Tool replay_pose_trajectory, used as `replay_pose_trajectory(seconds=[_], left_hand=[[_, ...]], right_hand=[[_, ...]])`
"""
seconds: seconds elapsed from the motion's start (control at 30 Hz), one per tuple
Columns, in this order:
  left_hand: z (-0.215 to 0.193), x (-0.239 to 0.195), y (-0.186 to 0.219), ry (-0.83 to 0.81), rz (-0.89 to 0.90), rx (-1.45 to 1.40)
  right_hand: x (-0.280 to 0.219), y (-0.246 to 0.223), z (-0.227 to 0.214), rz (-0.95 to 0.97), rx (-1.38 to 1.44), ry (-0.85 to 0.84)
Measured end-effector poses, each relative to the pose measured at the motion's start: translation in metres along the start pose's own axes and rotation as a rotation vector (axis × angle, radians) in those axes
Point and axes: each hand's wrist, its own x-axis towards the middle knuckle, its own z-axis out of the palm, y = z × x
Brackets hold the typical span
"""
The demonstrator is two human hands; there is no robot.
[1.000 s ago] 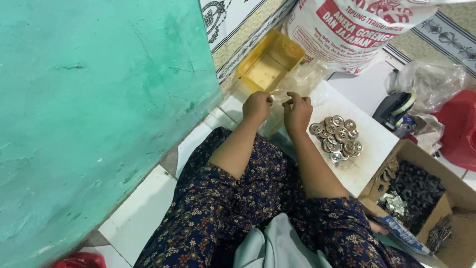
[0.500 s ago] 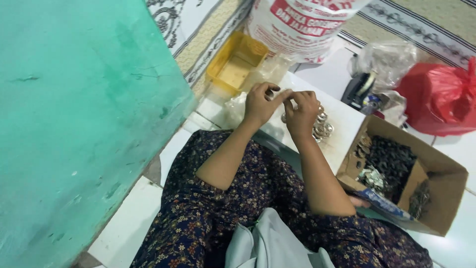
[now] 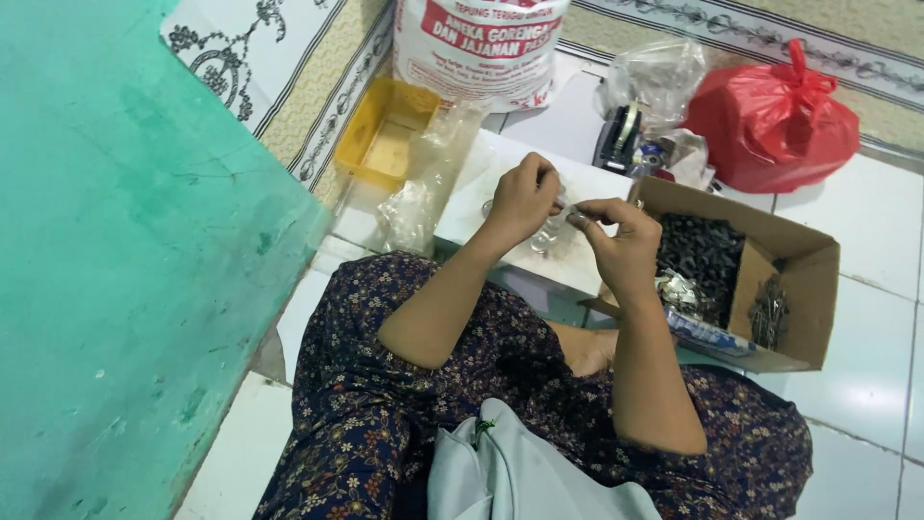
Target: The person sorts small metal components from a cardboard box onto a white board and places some into a small plastic bag.
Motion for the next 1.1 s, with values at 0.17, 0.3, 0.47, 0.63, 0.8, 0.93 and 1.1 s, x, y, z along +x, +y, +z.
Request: replay_pose_trajectory(seconds=[0.17, 0.3, 0.47, 0.63, 0.8, 0.93, 1.1], left_hand=[[0.029, -0.011, -0.008, 0.051, -0.252, -0.461], [0.045, -0.025, -0.025, 0.035, -0.179, -0.496], [0.026, -0.054, 0.008, 0.01, -0.11, -0.443], [0.009, -0.052, -0.008, 0.0, -0.058, -0.253], [-0.008, -0.052, -0.01, 0.089, -0.056, -0.033], [-0.01, -0.055, -0.027, 0.101, -0.047, 0.023], [-0.03, -0.051, -0.022, 0.296, -0.066, 0.123]], right_hand=[[-0.013, 0.003, -0.015, 0.161, 0.087, 0.003], [-0.018, -0.001, -0.017, 0.327, 0.131, 0.031], [-0.036, 0.038, 0.006, 0.424, 0.095, -0.075], [-0.033, 0.027, 0.013, 0.286, 0.008, 0.017], [-0.017, -0.003, 0.018, -0.08, -0.25, 0.235], [-0.005, -0.003, 0.035, -0.099, -0.241, 0.291], [0.004, -0.011, 0.048, 0.272, 0.263, -0.009]])
